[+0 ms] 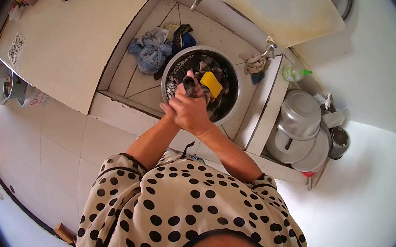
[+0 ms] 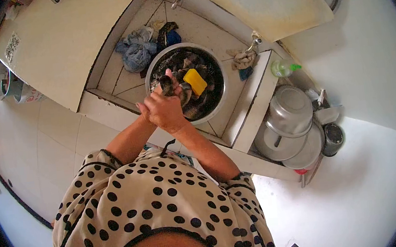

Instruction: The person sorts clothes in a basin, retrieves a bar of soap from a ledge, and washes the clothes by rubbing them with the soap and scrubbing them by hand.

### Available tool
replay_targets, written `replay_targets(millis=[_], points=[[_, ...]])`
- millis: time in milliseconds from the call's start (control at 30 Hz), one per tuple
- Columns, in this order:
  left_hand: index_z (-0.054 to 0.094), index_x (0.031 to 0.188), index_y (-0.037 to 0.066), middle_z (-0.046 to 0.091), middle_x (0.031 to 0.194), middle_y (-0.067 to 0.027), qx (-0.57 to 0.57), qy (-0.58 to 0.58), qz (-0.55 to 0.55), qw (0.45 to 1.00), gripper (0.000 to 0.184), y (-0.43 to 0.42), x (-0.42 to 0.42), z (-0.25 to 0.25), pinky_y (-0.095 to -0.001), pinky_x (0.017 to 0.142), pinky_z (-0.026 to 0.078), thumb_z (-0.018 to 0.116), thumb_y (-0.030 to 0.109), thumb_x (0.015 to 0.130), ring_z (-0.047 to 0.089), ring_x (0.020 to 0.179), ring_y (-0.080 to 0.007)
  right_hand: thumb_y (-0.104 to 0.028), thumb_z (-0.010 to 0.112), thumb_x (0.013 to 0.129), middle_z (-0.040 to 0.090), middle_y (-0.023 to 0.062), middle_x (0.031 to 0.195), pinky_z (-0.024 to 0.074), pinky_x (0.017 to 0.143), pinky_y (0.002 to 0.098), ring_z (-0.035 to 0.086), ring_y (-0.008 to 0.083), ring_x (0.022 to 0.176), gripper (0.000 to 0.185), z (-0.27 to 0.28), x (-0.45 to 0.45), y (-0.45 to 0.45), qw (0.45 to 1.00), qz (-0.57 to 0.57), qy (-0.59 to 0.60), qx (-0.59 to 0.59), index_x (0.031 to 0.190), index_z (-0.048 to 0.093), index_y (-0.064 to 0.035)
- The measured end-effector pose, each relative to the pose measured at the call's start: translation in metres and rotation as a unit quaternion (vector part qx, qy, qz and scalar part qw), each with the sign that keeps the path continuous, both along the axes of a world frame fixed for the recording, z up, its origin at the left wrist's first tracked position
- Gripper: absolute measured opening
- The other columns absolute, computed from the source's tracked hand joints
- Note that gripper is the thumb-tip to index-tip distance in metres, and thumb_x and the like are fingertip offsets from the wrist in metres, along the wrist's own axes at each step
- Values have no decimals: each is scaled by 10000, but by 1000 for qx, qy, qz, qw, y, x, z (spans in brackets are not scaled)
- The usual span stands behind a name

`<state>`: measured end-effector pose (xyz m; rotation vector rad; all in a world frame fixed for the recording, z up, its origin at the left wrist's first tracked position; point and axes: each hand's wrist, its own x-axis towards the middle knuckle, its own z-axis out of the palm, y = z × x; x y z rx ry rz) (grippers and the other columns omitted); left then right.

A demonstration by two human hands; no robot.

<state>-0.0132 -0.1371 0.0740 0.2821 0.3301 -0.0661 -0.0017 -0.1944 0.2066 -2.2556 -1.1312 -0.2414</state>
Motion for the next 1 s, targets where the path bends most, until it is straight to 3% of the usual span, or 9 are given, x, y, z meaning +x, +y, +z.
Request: replay_targets(millis=[33, 133, 367, 500, 667, 767, 833, 867, 1000], points=[[578, 1141, 120, 618, 1009, -50, -45, -25, -6, 999, 274, -2, -4, 14, -347, 807, 500, 510, 312, 957, 603, 906, -168, -190, 557, 853, 629, 162, 773, 485, 609, 394, 610, 356, 718, 184, -2, 8, 1, 999, -23, 18, -21, 753, 628, -54], [560, 1177, 97, 616, 1109, -70, -23, 178, -62, 982, 398, -5, 14, 84, -375, 867, 488, 494, 416, 948, 608, 990, -195, -283, 566, 862, 582, 176, 616, 465, 482, 410, 584, 359, 556, 320, -28, 58, -17, 973, -186, 122, -67, 649, 605, -48], [525, 1189, 88, 606, 1096, -82, -11, 188, -37, 981, 405, -13, 13, 52, -424, 869, 502, 421, 415, 975, 599, 1012, -235, -273, 546, 867, 564, 152, 560, 461, 488, 400, 591, 335, 545, 305, -1, 8, 9, 999, -34, 39, -15, 615, 578, -102], [520, 1151, 116, 607, 1076, -66, 12, 210, -56, 976, 339, -13, 13, 72, -427, 884, 502, 358, 368, 993, 606, 977, -235, -295, 564, 863, 602, 141, 599, 474, 507, 396, 619, 309, 559, 316, -44, 71, -23, 953, -221, 146, -145, 618, 624, -103], [545, 1035, 143, 598, 1025, -62, -72, 127, -32, 989, 341, -13, 6, 59, -398, 879, 481, 335, 406, 986, 581, 981, -239, -258, 614, 804, 610, 134, 666, 465, 532, 416, 607, 328, 610, 201, -23, 14, -2, 996, 1, 4, -94, 695, 637, -91], [562, 964, 157, 596, 991, -64, -124, 46, -1, 991, 379, -13, 2, 35, -384, 880, 456, 326, 454, 974, 560, 999, -246, -241, 591, 774, 608, 115, 670, 492, 575, 420, 621, 330, 659, 164, -17, 30, 3, 984, -101, 105, -102, 703, 579, -94], [567, 978, 158, 601, 989, -53, 39, 196, -67, 978, 379, -12, 10, 71, -373, 896, 453, 331, 454, 973, 566, 1029, -225, -297, 570, 835, 612, 154, 650, 492, 577, 423, 612, 338, 602, 281, -16, 62, -9, 953, -204, 142, -172, 675, 592, -67], [577, 1062, 144, 615, 1034, -59, 39, 192, -82, 977, 404, -15, 13, 47, -368, 917, 451, 320, 442, 972, 567, 1066, -214, -303, 566, 841, 612, 155, 652, 488, 568, 428, 612, 337, 597, 290, -23, 63, -13, 960, -193, 117, -165, 681, 592, -63], [565, 1147, 117, 613, 1103, -71, 110, 13, -69, 991, 464, -26, -5, -19, -378, 925, 450, 326, 468, 959, 567, 1074, -218, -311, 553, 856, 618, 161, 664, 481, 544, 444, 616, 348, 604, 299, -8, 16, 8, 991, -2, 26, -132, 702, 597, -58]])
